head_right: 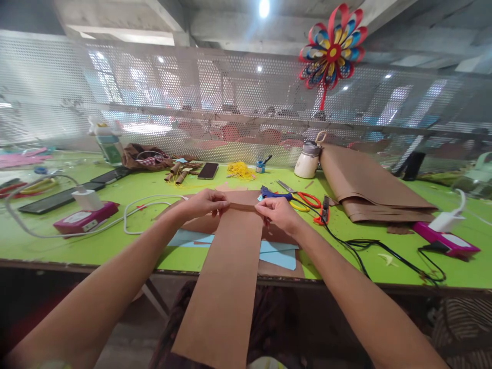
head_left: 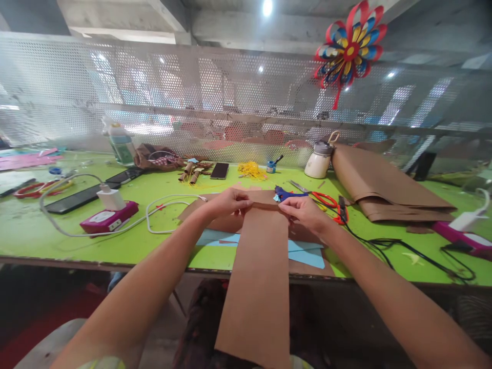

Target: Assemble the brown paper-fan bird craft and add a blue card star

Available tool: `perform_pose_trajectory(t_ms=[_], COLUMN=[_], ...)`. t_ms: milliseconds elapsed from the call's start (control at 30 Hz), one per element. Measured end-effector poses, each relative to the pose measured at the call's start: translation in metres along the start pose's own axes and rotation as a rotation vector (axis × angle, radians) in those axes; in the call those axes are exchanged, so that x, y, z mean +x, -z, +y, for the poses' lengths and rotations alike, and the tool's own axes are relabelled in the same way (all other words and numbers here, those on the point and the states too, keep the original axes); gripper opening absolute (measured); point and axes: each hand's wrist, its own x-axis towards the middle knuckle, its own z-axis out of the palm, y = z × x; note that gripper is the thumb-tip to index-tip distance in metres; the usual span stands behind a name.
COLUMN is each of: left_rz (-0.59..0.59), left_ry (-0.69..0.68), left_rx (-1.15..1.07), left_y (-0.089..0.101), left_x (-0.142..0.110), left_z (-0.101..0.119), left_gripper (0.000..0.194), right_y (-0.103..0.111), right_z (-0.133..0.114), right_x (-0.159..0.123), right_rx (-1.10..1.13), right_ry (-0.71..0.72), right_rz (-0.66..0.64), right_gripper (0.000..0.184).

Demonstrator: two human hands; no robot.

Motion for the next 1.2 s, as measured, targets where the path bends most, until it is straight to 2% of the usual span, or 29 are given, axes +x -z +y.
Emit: perform_pose_trajectory(t_ms=[267,467,633,800,867,967,1100,1200], left_rz=[0.038,-0.012,-0.089,-0.010,0.012,-0.002,-0.150,-0.272], left_ry=[-0.028,-0.002,0.015,-0.009,-0.026,-0.010,0.067,0.117], left_rx=[-0.122,-0.217,-0.184,-0.121,-0.251,-0.566,-0.856,-0.952], left_y=[-0.001,0.001,-0.004,-0.008,-0.010,-0.017,-0.032,-0.042], left_x=[0.002,0.004,0.006,0.003,0.001,0.000,0.001,0.000], left_z=[-0.005,-0.010,-0.013,-0.004,0.000,0.002,0.006,0.009], left_gripper=[0.033,0.032,0.036,0.040,0.037,0.031,0.027,0.027], right_y=[0.001,0.003,0.001,0.000,0.002,0.003,-0.002,-0.006], right_z=[-0.004,-0.002,0.005,0.007,0.004,-0.003,-0.011,-0.015], right_x=[-0.002,0.000,0.000,0.001,0.002,0.001,-0.008,-0.013], right_rx=[-0.036,0.033,0.120,0.223,0.266,0.311,0.277,0.191], right_ry=[0.022,0.020,-0.037,-0.042,-0.013,0.026,0.051,0.141], right_rz=[0.028,-0.012,-0.080,-0.078,-0.050,-0.035,-0.163,-0.206], right_gripper=[0.030,0.031,0.030,0.029,0.030,0.035,0.053,0.034])
